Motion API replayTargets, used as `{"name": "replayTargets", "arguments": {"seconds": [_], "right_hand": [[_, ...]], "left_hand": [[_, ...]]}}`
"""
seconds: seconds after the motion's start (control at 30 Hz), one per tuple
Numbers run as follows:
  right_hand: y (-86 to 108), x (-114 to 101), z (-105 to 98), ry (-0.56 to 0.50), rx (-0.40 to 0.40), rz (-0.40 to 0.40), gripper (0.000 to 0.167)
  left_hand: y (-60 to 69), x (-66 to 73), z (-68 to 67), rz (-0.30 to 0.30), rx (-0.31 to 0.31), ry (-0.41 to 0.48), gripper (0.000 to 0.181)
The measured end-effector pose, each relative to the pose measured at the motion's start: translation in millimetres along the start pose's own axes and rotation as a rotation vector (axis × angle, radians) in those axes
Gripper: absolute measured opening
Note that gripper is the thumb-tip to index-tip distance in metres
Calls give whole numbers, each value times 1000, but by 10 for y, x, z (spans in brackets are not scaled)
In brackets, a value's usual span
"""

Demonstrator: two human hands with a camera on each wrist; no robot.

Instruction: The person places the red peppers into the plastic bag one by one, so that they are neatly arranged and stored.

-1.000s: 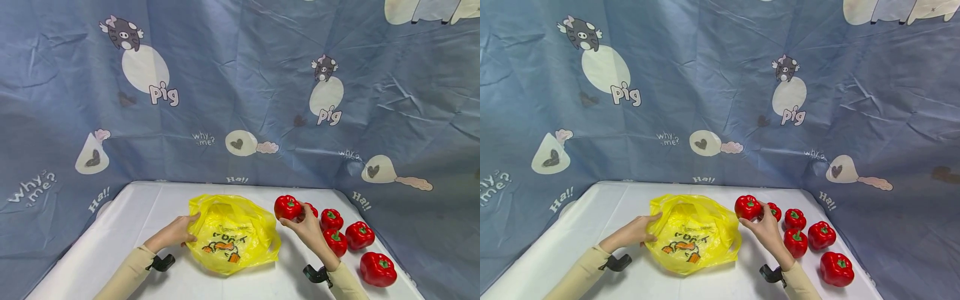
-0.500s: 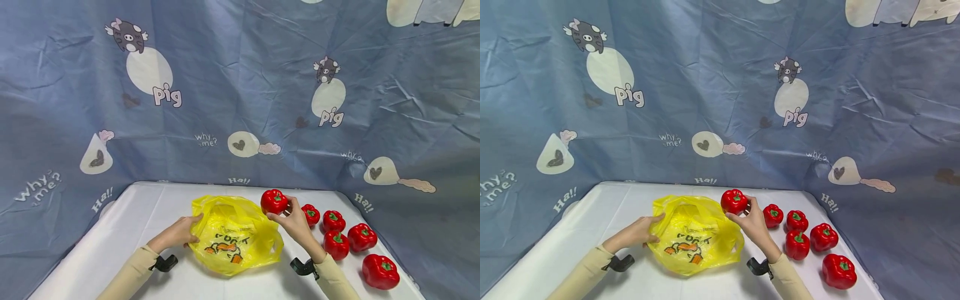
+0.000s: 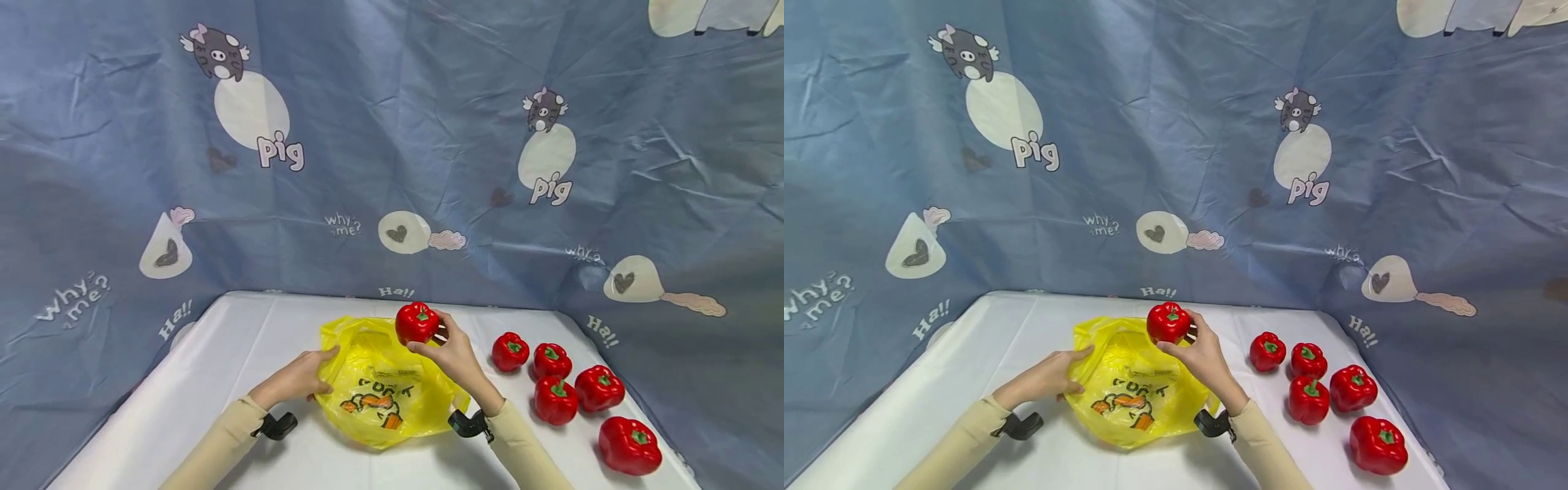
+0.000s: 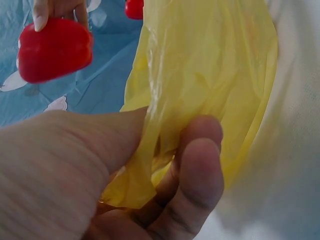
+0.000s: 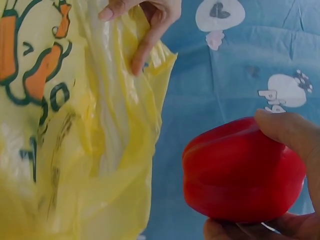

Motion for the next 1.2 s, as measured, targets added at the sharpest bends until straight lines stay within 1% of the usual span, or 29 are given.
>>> {"name": "replayTargets", "arguments": {"seconds": [0.23, 0.37, 0.53, 0.73, 0.83, 1.07, 1.2], "right_hand": [[-66, -21, 255, -35, -49, 4, 74], [-85, -67, 385, -47, -79, 16, 73], [-93, -129, 531, -62, -121, 42, 74], [-145, 36, 706, -94, -144, 68, 75], [-164, 95, 778, -91, -150, 79, 76], [-187, 163, 900, -40, -164, 68, 77], [-194, 234, 972, -36, -176, 62, 75]], "left_hand": [[16, 12, 18, 11, -15, -22, 81], [20, 19, -10, 4, 0, -24, 80], [18, 52, -18, 14, 9, -16, 80], [11, 42, 5, 4, 16, -16, 82], [11, 43, 4, -3, 22, -18, 82], [11, 65, 23, -6, 13, -15, 82], [5, 67, 34, -4, 18, -21, 82]]}}
Point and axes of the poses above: each hand's wrist, its own y-axis away from the middle knuckle, its own z-axis out of the palm, x = y × z, the point moved 7 cm from there along -y, towards the middle knuckle, and after that the axes turned 2 degrees about -z, right-handed, at the moved point
